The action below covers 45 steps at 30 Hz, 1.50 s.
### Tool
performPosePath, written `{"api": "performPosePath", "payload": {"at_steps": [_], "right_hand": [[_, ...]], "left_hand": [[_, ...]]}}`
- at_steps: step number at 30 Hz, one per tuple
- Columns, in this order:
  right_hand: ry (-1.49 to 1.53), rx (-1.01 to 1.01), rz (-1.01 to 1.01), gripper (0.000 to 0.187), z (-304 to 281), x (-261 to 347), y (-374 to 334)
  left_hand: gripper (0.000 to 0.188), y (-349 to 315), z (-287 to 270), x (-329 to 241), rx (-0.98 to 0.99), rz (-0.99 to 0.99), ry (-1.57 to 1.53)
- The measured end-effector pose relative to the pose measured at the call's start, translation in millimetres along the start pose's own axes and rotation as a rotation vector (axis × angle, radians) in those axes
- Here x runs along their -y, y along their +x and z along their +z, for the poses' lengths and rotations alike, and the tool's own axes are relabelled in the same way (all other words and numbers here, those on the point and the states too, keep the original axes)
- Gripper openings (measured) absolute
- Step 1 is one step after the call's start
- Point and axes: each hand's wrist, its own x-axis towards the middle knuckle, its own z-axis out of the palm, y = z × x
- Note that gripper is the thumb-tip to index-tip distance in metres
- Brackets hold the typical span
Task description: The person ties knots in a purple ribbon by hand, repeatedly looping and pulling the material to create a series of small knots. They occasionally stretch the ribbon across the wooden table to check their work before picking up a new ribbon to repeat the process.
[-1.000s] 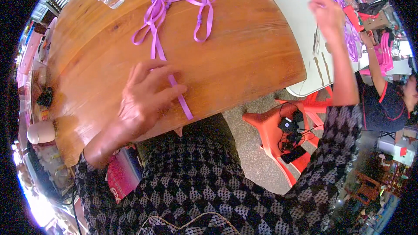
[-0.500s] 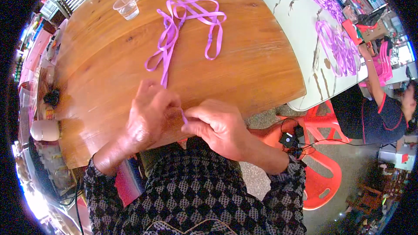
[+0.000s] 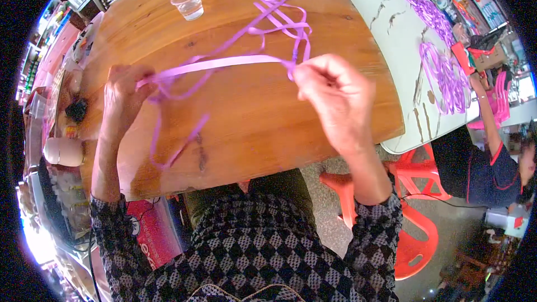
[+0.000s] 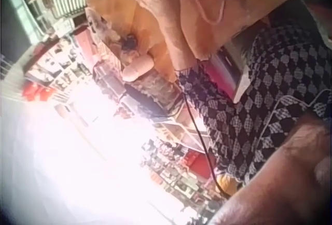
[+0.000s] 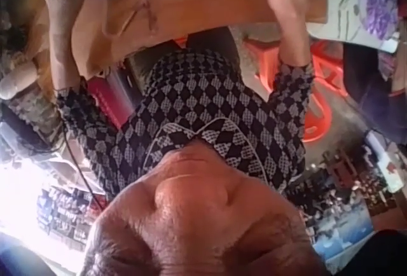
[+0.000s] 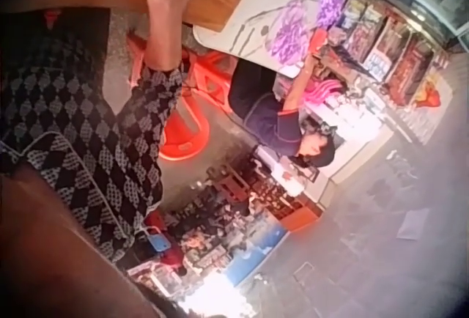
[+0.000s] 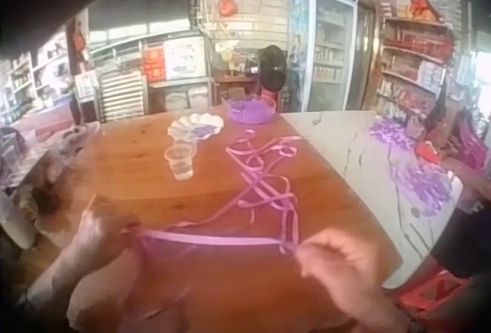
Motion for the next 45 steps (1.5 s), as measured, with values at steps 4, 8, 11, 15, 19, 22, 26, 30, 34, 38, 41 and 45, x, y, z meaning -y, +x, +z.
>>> {"api": "performPosePath", "payload": {"at_steps": [4, 8, 11, 15, 19, 22, 26, 30, 34, 38, 41, 45], "right_hand": [[-0.034, 0.097, 0.041, 0.008, 10, 13, -4], [-0.108, 0.374, -0.07, 0.005, 30, 8, -14], [-0.2, 0.387, -0.225, 0.005, 31, 12, -12], [-0.286, 0.305, -0.255, 0.004, 11, -6, -4], [-0.531, 0.232, -0.528, 0.008, 22, -30, -18], [-0.63, 0.292, -0.644, 0.02, 50, -26, -40], [-0.62, 0.317, -0.789, 0.028, 61, -10, -43], [-0.601, 0.16, -0.896, 0.03, 57, -8, -37], [-0.37, 0.194, -0.644, 0.018, 60, -19, -38], [-0.05, 0.141, -0.366, 0.012, 72, -30, -53], [0.049, 0.103, -0.179, 0.01, 80, -29, -61], [0.121, 0.038, -0.094, 0.007, 88, -25, -69]], "left_hand": [[0.05, -5, 3, -23, -0.089, 0.092, -0.089], [0.055, -1, 7, -112, 0.035, 0.127, -0.949], [0.038, 3, 13, -121, 0.439, -0.287, -1.622], [0.017, -12, 4, -87, 0.587, -0.498, -1.377], [0.014, -19, 13, -77, 0.5, -0.717, -1.959], [0.016, -15, 13, -93, 0.414, -0.736, -2.044], [0.019, -27, 16, -111, 0.382, -0.682, -1.74], [0.019, -36, 17, -112, 0.521, -0.646, -1.553], [0.018, -33, 14, -114, 0.625, -0.554, -1.648], [0.014, -28, 4, -116, 0.709, -0.748, -1.596], [0.013, -32, 3, -124, 0.595, -0.809, -1.493], [0.012, -40, 9, -130, 0.423, -0.844, -1.594]]}}
